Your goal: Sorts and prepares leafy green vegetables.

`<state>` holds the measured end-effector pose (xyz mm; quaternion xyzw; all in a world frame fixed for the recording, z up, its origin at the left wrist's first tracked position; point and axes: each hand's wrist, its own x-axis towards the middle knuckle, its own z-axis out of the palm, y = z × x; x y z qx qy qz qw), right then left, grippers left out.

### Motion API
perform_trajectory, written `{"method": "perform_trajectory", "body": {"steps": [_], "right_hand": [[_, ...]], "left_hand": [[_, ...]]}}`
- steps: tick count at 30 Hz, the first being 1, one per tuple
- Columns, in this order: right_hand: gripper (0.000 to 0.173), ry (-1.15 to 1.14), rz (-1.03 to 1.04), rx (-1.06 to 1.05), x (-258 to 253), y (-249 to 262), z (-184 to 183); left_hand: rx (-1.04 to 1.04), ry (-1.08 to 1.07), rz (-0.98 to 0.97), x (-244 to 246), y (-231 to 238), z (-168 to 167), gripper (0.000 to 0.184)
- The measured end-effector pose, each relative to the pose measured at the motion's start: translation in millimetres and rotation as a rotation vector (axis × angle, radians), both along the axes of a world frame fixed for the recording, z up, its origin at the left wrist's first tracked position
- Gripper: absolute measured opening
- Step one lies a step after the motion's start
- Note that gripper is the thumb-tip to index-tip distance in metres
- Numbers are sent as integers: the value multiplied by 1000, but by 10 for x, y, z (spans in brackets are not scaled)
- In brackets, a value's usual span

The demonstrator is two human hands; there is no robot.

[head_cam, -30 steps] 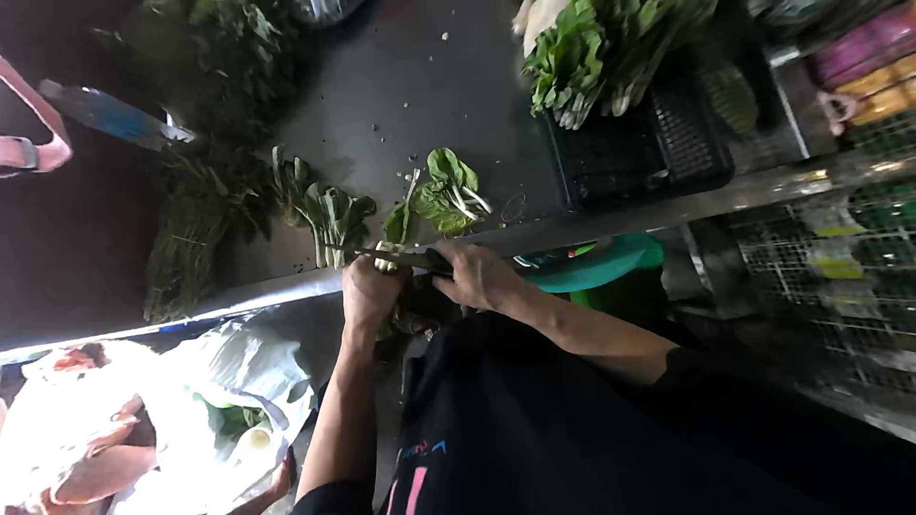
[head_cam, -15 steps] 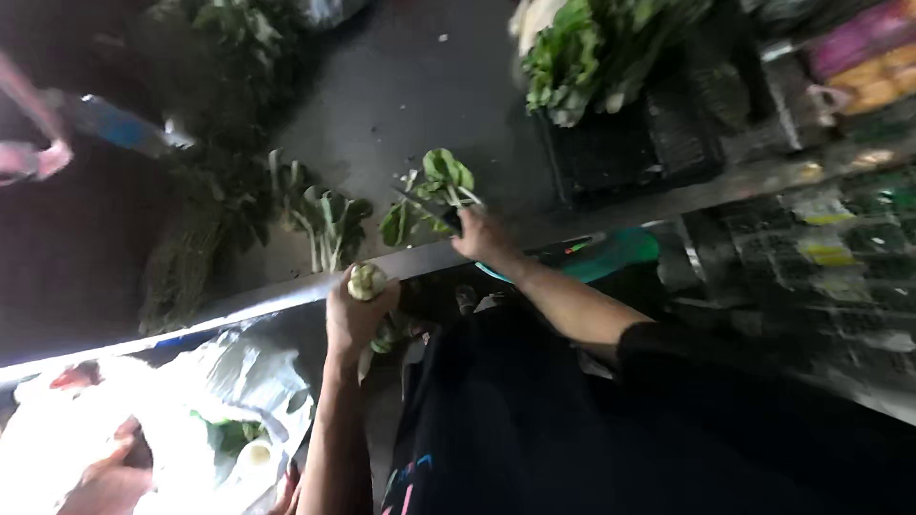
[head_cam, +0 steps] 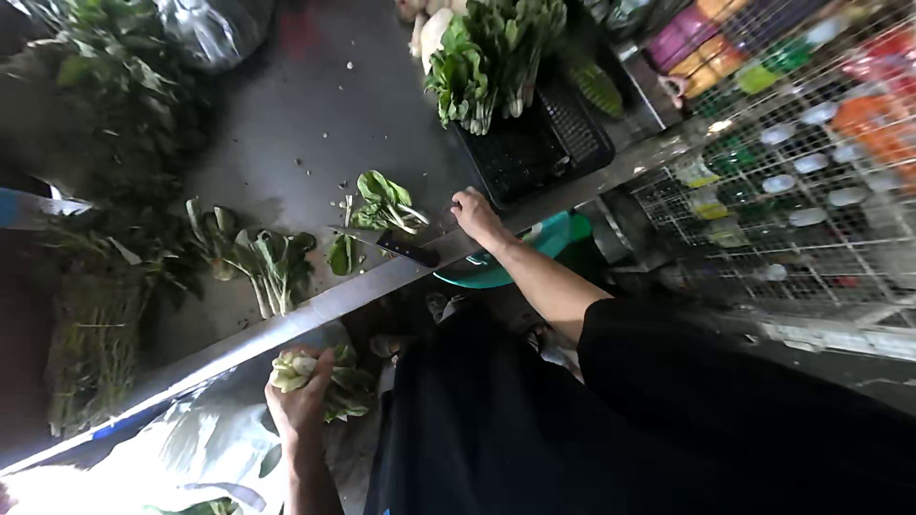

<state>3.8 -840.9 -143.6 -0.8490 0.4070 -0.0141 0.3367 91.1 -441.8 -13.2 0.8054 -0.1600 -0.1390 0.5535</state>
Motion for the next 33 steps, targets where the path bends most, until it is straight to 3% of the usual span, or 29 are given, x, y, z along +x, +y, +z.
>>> {"method": "perform_trajectory", "body": {"steps": [3, 9, 13, 16, 18, 22, 26, 28, 30, 33], "right_hand": [[18, -33, 44, -42, 17, -14, -72], [27, 4, 82, -59, 25, -32, -78], [40, -214, -8, 152, -179, 156, 424], [41, -612, 36, 432, 23, 319, 569], [29, -751, 162, 684, 209, 553, 840], [43, -713, 629, 861, 462, 1044, 1236], [22, -605, 818, 954, 755, 1680, 1140], [25, -534, 961, 1004, 848, 1971, 1167], [49, -440, 1124, 876, 858, 2316, 1353], [75, -254, 1356, 487, 852, 2890, 1543]], "left_hand": [[9, 0, -15, -25, -40, -17, 24], [105, -51, -64, 18, -153, 72, 32], [242, 71, -46, -9, -89, 260, 41], [313, 149, -26, 6, -14, 335, 46], [301, 169, -41, 45, 53, 332, 55], [264, 150, -61, -33, 160, 201, 60], [361, 169, -72, -135, 442, 120, 54], [443, 196, -81, -160, 604, 127, 52], [565, 235, -102, -195, 746, 141, 52], [661, 275, -76, -257, 936, 176, 57]]}}
